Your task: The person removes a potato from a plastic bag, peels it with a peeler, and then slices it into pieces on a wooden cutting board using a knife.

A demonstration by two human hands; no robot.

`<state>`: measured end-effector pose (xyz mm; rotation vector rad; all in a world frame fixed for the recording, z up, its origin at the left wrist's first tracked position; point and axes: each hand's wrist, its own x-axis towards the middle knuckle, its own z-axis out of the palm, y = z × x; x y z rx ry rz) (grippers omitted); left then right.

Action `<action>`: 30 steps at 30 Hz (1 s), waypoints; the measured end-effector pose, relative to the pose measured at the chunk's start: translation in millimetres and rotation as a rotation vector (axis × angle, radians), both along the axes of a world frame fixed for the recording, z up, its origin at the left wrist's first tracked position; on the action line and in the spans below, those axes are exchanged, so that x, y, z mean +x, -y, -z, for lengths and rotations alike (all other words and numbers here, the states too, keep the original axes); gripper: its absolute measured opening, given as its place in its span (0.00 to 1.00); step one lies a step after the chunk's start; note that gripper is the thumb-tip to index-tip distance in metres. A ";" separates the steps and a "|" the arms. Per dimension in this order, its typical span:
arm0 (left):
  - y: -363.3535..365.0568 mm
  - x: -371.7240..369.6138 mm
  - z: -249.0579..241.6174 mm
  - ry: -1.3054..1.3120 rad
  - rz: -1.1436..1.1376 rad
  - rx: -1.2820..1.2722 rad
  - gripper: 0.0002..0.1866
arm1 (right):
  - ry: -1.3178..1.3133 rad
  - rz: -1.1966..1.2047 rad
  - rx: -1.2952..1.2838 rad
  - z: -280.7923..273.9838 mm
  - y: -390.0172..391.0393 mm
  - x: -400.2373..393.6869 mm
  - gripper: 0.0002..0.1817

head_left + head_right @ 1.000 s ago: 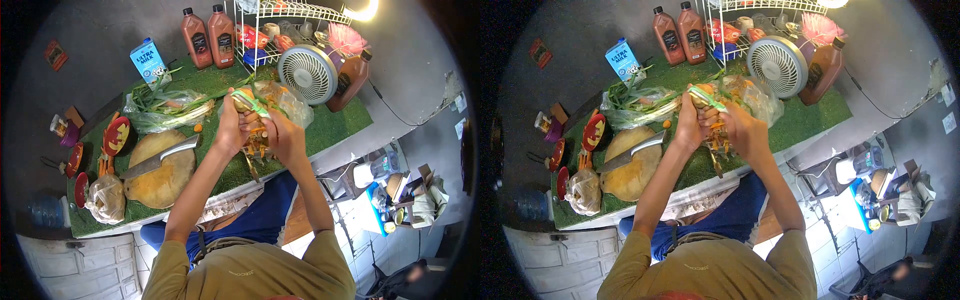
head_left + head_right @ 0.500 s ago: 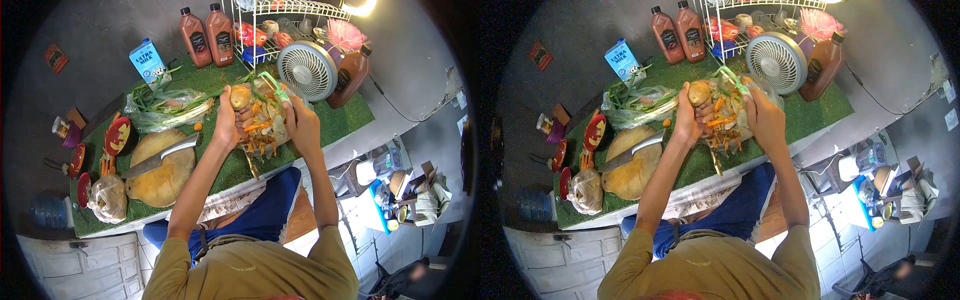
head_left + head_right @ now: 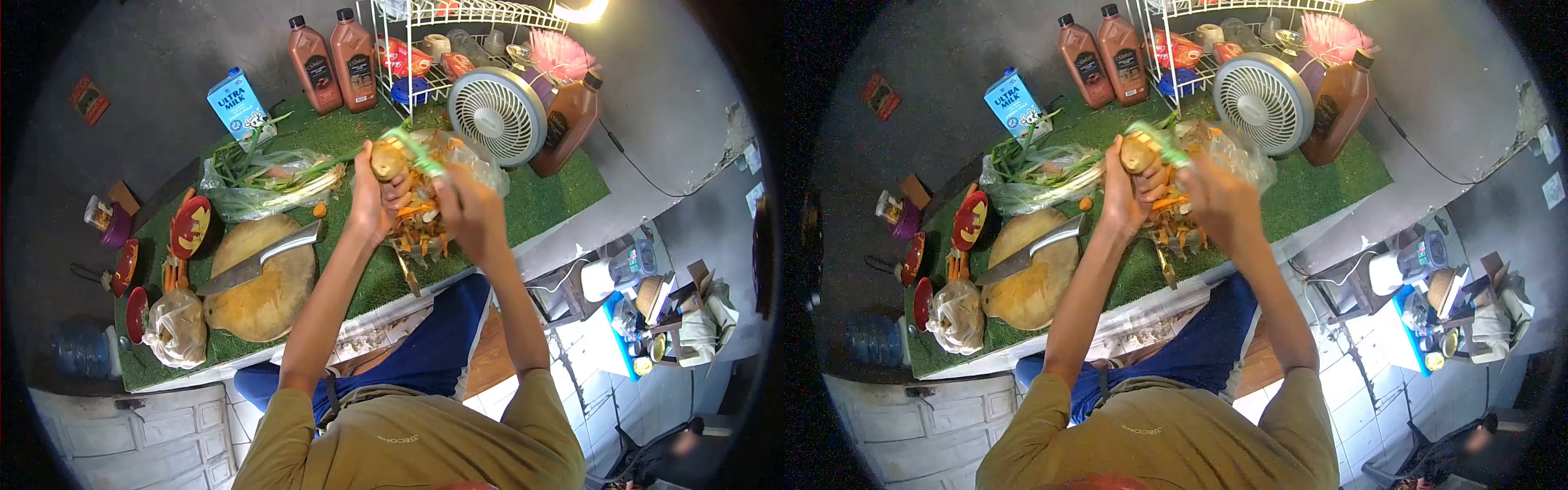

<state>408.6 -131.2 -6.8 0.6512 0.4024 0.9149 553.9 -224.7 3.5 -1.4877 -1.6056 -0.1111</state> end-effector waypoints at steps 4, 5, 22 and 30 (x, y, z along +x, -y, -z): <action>9.1 8.2 -15.4 -0.052 -0.074 0.017 0.27 | -0.023 -0.121 0.099 3.1 -4.2 -10.1 0.10; 6.2 4.9 -13.6 -0.052 -0.064 0.033 0.27 | 0.009 -0.039 0.017 5.2 -2.8 -0.3 0.10; 0.1 -0.5 -0.9 -0.037 -0.034 0.057 0.24 | -0.076 0.139 -0.152 8.8 -4.6 31.6 0.11; 15.3 7.6 -14.8 -0.079 -0.070 0.085 0.25 | -0.045 0.173 -0.284 3.7 -1.8 27.6 0.11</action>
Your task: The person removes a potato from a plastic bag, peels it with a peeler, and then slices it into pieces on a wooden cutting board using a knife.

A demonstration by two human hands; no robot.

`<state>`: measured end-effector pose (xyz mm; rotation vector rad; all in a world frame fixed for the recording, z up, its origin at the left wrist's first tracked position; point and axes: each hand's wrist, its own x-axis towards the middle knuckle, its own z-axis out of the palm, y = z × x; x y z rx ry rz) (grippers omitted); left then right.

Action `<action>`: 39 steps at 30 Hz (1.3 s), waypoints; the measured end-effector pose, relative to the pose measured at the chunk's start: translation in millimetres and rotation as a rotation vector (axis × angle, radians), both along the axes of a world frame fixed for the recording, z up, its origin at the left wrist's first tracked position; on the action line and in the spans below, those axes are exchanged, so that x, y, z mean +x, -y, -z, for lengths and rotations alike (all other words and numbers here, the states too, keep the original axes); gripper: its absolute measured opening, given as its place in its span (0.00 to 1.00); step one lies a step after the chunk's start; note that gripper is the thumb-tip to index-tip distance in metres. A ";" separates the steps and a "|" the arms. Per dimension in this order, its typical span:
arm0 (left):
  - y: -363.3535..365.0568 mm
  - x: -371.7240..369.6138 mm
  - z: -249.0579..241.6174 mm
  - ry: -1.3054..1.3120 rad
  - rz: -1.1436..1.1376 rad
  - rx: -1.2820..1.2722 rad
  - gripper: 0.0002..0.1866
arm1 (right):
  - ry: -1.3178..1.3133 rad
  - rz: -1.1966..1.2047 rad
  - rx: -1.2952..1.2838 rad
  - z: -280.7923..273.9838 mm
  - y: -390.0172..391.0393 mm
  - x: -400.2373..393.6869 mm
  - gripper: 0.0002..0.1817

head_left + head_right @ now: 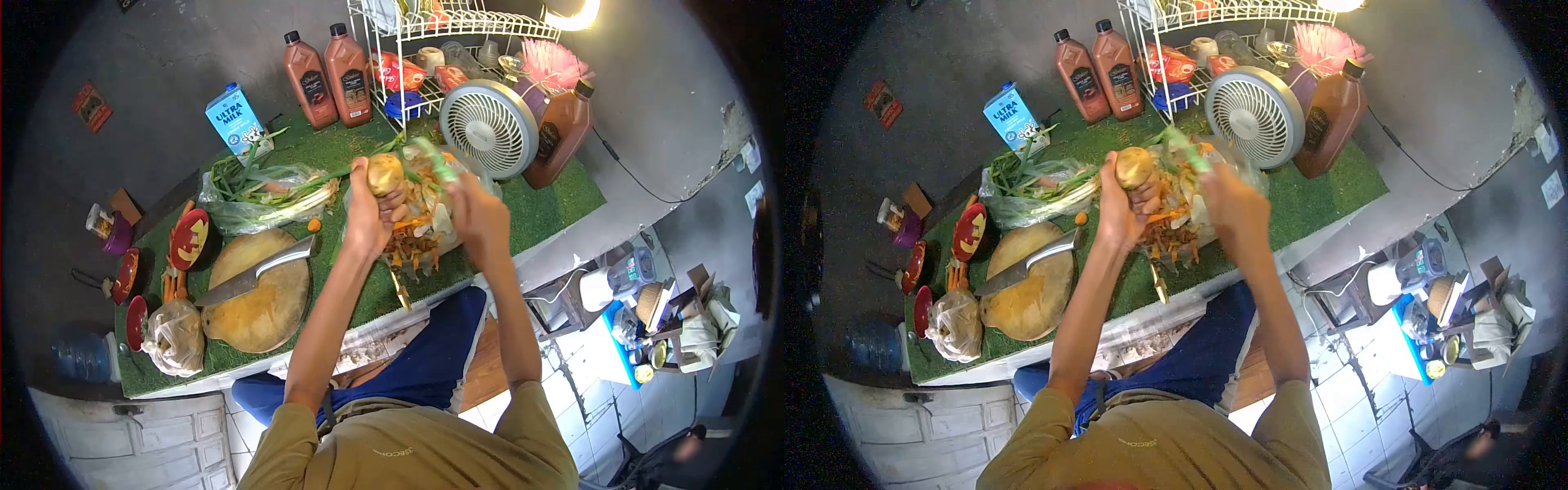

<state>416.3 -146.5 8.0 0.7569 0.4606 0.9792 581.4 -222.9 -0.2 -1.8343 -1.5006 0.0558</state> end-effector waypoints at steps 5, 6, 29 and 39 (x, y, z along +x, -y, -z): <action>-2.2 6.6 8.7 -0.007 -0.056 -0.036 0.25 | -0.057 -0.179 0.294 6.3 10.8 -19.4 0.12; -0.8 12.4 4.7 -0.019 -0.092 -0.081 0.26 | -0.030 -0.267 0.405 5.7 10.1 -26.9 0.12; 3.2 -2.3 -1.7 0.019 -0.008 -0.049 0.27 | -0.398 -0.334 0.249 0.4 2.6 -15.2 0.11; 7.4 -3.8 -10.0 -0.094 0.037 -0.043 0.31 | -0.263 -0.427 0.269 -17.9 -6.3 -36.7 0.10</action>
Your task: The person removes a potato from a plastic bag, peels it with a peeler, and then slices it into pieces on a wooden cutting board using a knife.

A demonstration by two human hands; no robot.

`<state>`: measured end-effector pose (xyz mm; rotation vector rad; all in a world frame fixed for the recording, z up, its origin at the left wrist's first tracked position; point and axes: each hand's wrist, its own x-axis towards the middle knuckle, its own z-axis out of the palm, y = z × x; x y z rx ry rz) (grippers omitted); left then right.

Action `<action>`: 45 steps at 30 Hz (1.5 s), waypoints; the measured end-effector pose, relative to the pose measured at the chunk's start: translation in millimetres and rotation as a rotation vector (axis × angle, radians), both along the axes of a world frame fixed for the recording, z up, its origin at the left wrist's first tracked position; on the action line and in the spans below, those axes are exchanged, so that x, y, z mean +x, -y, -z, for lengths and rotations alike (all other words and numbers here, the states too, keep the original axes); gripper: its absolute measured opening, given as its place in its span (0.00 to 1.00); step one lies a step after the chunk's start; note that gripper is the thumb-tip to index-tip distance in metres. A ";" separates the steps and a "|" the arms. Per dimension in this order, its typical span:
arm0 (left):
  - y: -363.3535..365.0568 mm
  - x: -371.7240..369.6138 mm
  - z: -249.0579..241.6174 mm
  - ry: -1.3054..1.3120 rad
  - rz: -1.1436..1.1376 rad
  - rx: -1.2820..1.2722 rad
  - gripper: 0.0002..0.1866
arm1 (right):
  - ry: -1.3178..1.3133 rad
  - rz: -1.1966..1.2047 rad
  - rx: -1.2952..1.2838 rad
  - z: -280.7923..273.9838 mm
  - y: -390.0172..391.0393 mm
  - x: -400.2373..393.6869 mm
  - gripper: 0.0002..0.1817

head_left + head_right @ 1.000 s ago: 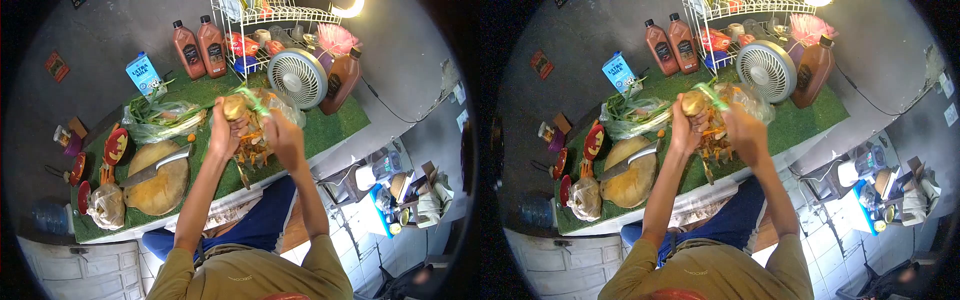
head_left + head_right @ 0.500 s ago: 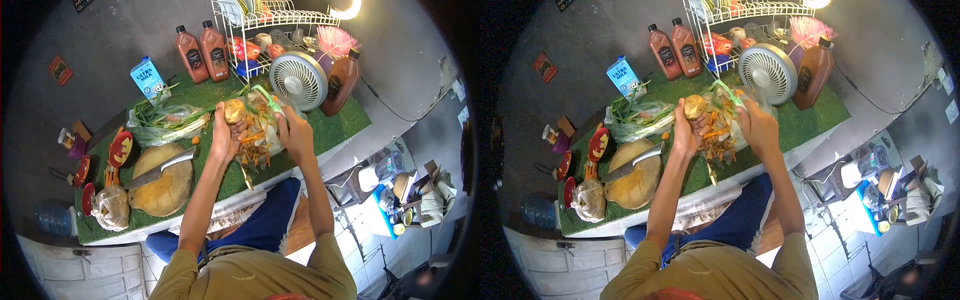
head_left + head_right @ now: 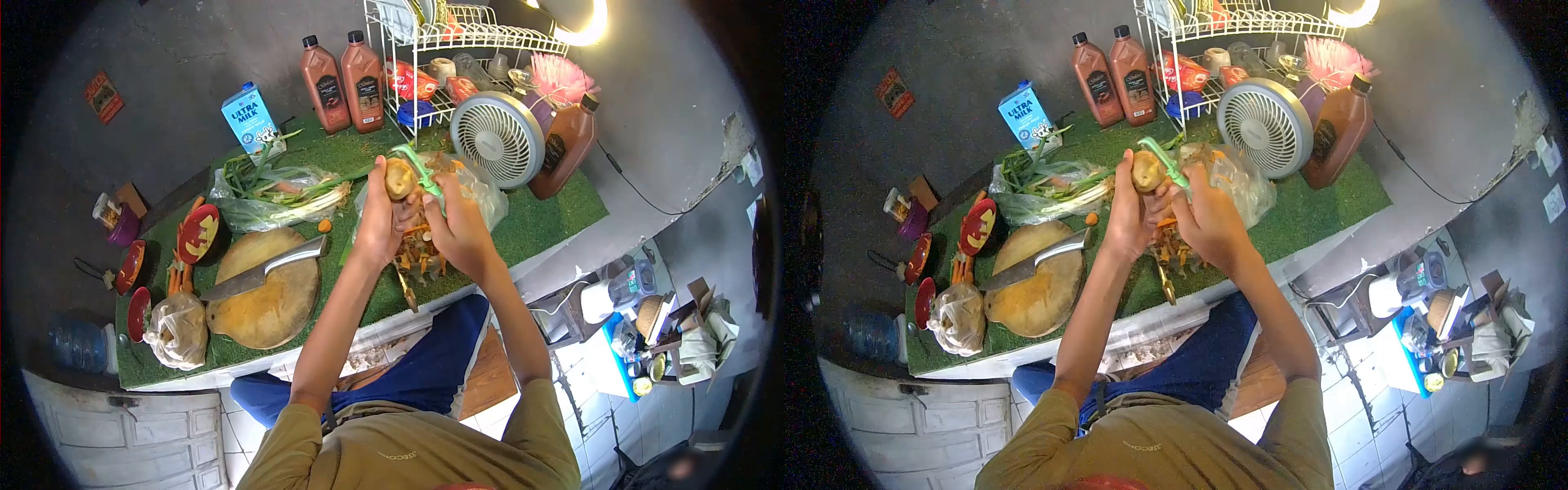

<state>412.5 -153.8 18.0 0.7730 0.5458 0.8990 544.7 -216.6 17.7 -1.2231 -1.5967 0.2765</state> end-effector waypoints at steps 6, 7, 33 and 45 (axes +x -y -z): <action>1.8 4.0 -12.5 0.033 -0.105 0.005 0.29 | 0.294 0.131 0.032 1.6 -7.8 1.3 0.14; 1.0 4.9 -12.3 0.063 -0.125 -0.015 0.29 | 0.316 0.143 0.035 -1.0 -6.9 -2.4 0.15; -6.1 5.7 4.4 -0.084 -0.154 -0.043 0.25 | 0.262 0.150 -0.104 0.7 2.7 0.7 0.17; 9.0 11.0 2.7 -0.046 -0.194 0.019 0.23 | 0.274 0.141 0.011 13.0 5.5 -0.4 0.15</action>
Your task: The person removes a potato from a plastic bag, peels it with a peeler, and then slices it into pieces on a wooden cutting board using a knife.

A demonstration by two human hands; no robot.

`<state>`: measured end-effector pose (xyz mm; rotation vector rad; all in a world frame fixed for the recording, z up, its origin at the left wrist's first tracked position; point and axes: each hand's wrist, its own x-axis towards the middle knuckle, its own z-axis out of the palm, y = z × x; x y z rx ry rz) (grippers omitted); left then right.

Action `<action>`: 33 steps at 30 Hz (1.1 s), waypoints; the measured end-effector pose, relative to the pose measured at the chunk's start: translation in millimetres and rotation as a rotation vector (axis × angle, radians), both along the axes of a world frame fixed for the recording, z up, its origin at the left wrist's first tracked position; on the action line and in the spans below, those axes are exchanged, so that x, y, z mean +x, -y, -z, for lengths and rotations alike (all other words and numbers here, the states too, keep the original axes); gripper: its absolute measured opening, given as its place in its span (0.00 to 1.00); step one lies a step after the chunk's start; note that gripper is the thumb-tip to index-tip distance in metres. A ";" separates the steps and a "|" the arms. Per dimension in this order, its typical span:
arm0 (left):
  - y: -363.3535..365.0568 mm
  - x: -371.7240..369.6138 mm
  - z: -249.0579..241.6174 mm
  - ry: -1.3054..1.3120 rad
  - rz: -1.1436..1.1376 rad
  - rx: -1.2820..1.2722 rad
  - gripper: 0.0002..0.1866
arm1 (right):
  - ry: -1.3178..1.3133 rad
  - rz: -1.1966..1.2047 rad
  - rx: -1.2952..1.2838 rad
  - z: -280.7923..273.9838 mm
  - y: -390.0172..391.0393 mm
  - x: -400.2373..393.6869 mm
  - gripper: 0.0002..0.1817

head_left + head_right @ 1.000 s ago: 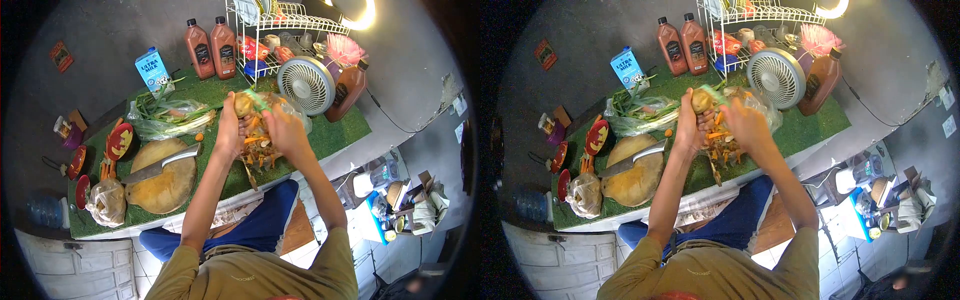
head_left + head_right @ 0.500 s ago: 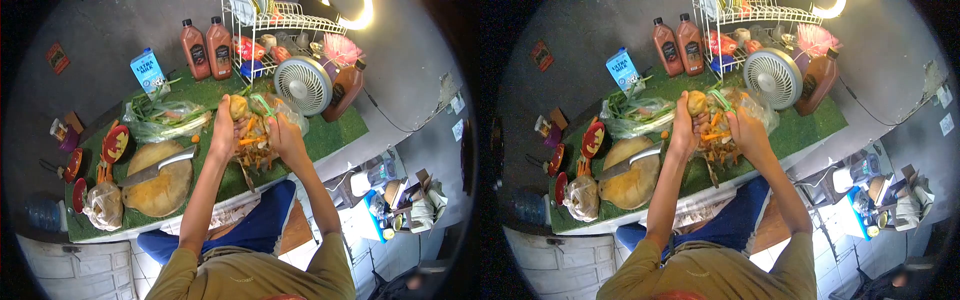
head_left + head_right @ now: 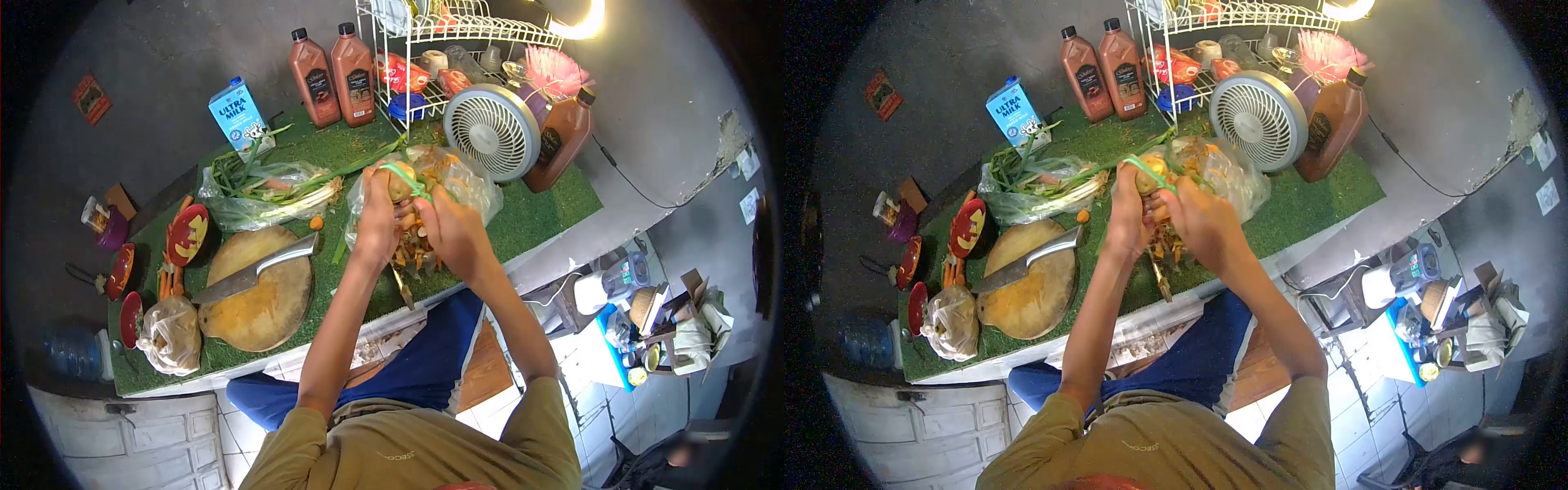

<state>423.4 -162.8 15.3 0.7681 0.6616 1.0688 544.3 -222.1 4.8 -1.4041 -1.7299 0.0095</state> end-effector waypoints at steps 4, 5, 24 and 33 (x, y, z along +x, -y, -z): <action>3.3 4.1 -1.6 0.000 -0.036 0.025 0.20 | 0.027 0.031 -0.086 2.9 -5.3 12.4 0.15; 2.3 0.7 2.3 0.035 0.000 0.023 0.19 | 0.032 0.076 -0.141 2.5 -7.1 18.8 0.15; -5.6 -5.4 11.7 0.016 0.040 0.100 0.15 | -0.026 -0.006 -0.099 -11.0 -0.1 24.4 0.19; -19.2 -13.9 19.9 0.101 0.096 0.072 0.16 | -0.109 0.057 -0.061 -6.7 -0.3 29.0 0.18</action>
